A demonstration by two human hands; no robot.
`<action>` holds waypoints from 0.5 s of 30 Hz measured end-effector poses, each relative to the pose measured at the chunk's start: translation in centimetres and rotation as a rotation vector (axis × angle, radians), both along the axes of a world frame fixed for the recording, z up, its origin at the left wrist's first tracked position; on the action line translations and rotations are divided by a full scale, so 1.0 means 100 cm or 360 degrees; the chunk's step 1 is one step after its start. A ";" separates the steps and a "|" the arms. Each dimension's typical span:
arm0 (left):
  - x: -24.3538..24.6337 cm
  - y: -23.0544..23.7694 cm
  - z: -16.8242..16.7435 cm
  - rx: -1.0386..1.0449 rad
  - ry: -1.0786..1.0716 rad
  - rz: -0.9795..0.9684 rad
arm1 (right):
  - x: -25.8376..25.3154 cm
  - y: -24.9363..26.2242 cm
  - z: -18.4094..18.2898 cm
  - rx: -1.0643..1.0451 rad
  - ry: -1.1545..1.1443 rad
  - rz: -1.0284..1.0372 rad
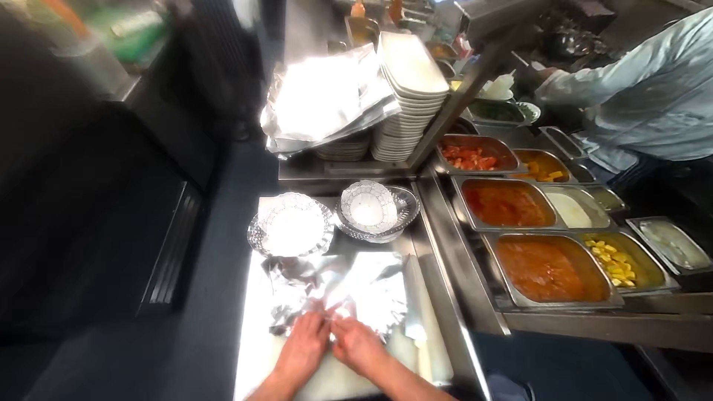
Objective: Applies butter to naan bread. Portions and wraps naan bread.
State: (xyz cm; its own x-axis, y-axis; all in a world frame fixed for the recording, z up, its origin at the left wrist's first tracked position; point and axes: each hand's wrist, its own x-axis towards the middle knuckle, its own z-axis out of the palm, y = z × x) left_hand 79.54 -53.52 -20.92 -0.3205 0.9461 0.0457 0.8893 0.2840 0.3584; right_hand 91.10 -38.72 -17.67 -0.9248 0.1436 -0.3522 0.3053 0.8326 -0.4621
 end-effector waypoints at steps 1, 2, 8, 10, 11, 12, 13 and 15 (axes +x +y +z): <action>-0.005 0.003 0.006 -0.0096 -0.0082 0.0007 | -0.003 0.003 -0.002 -0.0054 0.0017 0.0003; -0.012 0.009 0.017 -0.0274 -0.0231 -0.0001 | -0.008 0.008 -0.004 -0.0095 0.0028 0.0005; -0.053 0.051 0.037 -0.0818 -0.0610 -0.0180 | -0.009 0.004 0.011 0.0242 0.0142 -0.0074; -0.055 0.060 0.038 -0.0908 -0.0554 -0.0110 | 0.005 -0.016 -0.003 0.0589 0.0499 -0.0032; -0.055 0.063 0.037 -0.0931 -0.0536 -0.0079 | 0.009 -0.024 -0.011 0.0725 0.0556 -0.0019; -0.056 0.066 0.036 -0.0936 -0.0532 -0.0047 | 0.011 -0.028 -0.018 0.0825 0.0570 -0.0026; -0.056 0.069 0.038 -0.0943 -0.0529 -0.0011 | 0.011 -0.028 -0.023 0.0896 0.0585 -0.0045; -0.057 0.073 0.048 -0.0947 -0.0527 0.0061 | 0.006 -0.022 -0.027 0.0892 0.0557 -0.0086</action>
State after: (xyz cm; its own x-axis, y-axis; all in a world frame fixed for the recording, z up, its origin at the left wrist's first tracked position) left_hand 73.81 -46.24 -16.07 -0.2620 0.7675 -0.5851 0.7448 0.5463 0.3832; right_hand 91.68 -40.91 -20.37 -0.9575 0.2670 0.1093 0.2637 0.9636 -0.0431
